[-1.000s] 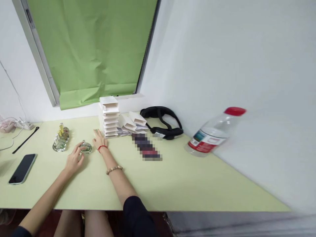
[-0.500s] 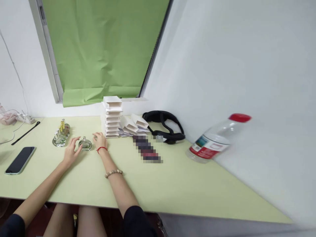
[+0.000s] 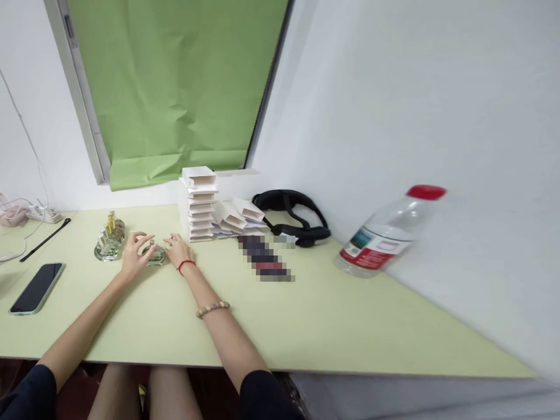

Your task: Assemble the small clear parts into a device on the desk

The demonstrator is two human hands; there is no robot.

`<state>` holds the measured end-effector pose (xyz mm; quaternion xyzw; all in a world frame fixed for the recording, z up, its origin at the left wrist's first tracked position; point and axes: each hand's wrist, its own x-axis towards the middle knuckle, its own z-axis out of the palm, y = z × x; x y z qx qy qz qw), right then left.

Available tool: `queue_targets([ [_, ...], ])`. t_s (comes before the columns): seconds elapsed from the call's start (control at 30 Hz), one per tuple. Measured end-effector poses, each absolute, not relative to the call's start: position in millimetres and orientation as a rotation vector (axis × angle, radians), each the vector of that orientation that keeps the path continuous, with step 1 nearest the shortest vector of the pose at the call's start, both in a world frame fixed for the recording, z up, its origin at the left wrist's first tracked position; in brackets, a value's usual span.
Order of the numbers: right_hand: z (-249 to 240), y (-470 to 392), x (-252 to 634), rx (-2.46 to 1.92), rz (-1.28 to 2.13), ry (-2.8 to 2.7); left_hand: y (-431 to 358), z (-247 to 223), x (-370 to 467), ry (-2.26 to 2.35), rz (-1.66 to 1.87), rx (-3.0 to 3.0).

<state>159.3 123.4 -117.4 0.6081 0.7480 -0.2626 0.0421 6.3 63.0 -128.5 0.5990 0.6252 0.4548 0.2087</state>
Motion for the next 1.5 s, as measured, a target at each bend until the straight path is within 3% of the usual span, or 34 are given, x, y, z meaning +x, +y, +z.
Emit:
queue_targets([
  [0.73, -100, 121, 152, 1.828, -0.608, 2.121, 60, -136, 18, 1.669, 1.490, 1.597],
  [1.13, -99, 121, 157, 1.975, -0.711, 2.198, 57, -135, 27, 1.629, 1.519, 1.473],
  [1.37, -87, 122, 148, 2.462, -1.154, 2.386, 59, -131, 30, 1.668, 1.528, 1.338],
  [1.5, -82, 121, 141, 2.433, -1.897, 2.343, 58, -130, 32, 1.717, 1.526, 1.322],
])
